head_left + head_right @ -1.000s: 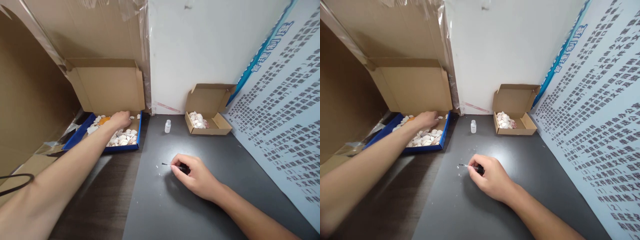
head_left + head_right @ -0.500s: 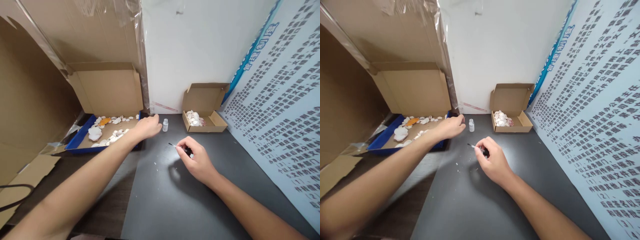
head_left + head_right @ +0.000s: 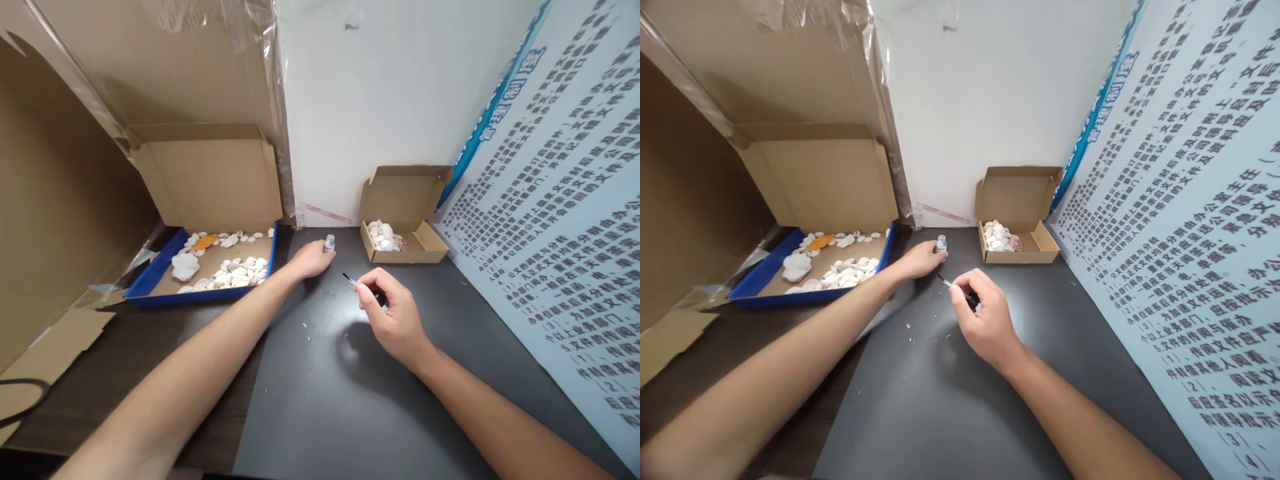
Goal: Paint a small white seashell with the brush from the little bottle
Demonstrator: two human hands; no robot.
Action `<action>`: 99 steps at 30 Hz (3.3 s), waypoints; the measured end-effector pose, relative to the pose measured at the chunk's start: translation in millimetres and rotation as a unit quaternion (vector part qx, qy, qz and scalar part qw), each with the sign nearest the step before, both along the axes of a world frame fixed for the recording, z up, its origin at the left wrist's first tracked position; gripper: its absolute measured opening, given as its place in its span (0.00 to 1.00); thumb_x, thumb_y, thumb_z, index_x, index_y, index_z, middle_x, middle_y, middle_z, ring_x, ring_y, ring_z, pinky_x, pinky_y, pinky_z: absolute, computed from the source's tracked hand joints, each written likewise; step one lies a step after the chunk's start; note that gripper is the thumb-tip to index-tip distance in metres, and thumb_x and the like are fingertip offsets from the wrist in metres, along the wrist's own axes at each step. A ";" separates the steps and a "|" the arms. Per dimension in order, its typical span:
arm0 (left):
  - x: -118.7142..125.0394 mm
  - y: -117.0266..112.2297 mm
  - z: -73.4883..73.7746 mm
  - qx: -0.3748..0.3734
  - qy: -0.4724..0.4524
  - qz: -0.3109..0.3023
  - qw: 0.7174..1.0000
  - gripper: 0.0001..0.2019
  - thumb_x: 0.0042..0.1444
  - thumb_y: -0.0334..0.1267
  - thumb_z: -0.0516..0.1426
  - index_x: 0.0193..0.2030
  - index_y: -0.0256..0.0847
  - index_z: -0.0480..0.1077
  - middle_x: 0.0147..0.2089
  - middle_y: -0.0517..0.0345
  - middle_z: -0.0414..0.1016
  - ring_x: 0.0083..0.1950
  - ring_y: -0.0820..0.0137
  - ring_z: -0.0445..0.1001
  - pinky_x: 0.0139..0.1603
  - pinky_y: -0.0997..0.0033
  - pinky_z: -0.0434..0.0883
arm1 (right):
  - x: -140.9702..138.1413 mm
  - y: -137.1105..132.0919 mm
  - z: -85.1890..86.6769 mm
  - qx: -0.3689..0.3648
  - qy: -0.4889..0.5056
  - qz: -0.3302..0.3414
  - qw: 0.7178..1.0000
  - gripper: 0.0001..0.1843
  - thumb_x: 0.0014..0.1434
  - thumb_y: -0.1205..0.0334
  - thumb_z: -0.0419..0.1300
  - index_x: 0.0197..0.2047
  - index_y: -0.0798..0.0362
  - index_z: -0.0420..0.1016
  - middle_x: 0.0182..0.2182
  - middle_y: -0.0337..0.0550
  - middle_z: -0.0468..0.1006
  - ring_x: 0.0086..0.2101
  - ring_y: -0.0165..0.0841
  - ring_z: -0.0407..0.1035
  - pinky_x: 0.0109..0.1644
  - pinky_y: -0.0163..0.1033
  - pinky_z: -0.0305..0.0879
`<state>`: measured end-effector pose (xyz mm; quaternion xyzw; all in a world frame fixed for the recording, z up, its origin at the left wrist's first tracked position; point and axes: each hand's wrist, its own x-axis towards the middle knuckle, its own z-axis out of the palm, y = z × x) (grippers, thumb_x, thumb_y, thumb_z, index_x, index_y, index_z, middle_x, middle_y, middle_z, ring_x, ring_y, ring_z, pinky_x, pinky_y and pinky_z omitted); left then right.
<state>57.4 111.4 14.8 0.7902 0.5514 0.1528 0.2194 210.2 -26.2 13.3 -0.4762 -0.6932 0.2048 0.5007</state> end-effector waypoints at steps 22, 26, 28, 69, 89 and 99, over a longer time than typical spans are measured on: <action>-27.1 -81.2 -15.0 0.115 -0.031 -0.187 0.975 0.07 0.62 0.44 0.54 0.38 0.43 0.66 0.35 0.60 0.72 0.34 0.69 0.68 0.34 0.71 0.61 | 11.1 3.2 3.5 -0.004 0.036 -0.053 0.998 0.06 0.65 0.60 0.56 0.35 0.49 0.65 0.22 0.31 0.61 0.20 0.27 0.56 0.23 0.33 0.54; -27.9 -82.1 -13.3 0.125 -0.026 -0.175 0.976 0.11 0.63 0.46 0.53 0.35 0.42 0.64 0.34 0.60 0.69 0.32 0.70 0.66 0.31 0.71 0.59 | 8.1 1.2 5.3 0.011 0.042 -0.083 0.996 0.05 0.63 0.60 0.59 0.35 0.49 0.68 0.24 0.34 0.65 0.21 0.28 0.59 0.24 0.35 0.56; -29.0 -82.4 -12.9 0.128 -0.031 -0.170 0.977 0.11 0.64 0.47 0.53 0.35 0.42 0.63 0.34 0.61 0.67 0.32 0.70 0.64 0.31 0.71 0.59 | 8.4 0.8 6.6 0.008 0.046 -0.086 0.995 0.05 0.63 0.60 0.60 0.35 0.49 0.68 0.24 0.35 0.65 0.21 0.29 0.59 0.24 0.36 0.56; -28.8 -90.9 -9.6 0.199 0.058 -0.175 0.962 0.12 0.65 0.49 0.52 0.39 0.43 0.66 0.36 0.61 0.58 0.27 0.73 0.58 0.25 0.72 0.54 | 11.0 1.3 5.5 -0.046 -0.141 -0.005 0.989 0.08 0.66 0.63 0.52 0.45 0.50 0.70 0.21 0.31 0.64 0.20 0.28 0.58 0.27 0.35 0.54; -29.7 -90.0 -9.2 0.176 0.050 -0.183 0.966 0.12 0.65 0.50 0.52 0.40 0.44 0.66 0.36 0.62 0.62 0.28 0.73 0.63 0.27 0.71 0.56 | 10.7 1.1 -1.2 0.008 -0.019 0.000 1.000 0.08 0.69 0.62 0.48 0.38 0.49 0.66 0.23 0.32 0.59 0.23 0.28 0.54 0.29 0.37 0.52; -28.0 -88.1 -11.0 0.129 0.036 -0.169 0.976 0.13 0.66 0.50 0.51 0.41 0.43 0.65 0.38 0.62 0.67 0.32 0.70 0.67 0.30 0.70 0.59 | 13.2 5.0 -7.7 0.007 0.073 -0.005 0.997 0.09 0.68 0.59 0.50 0.36 0.49 0.67 0.22 0.32 0.58 0.22 0.28 0.52 0.26 0.38 0.49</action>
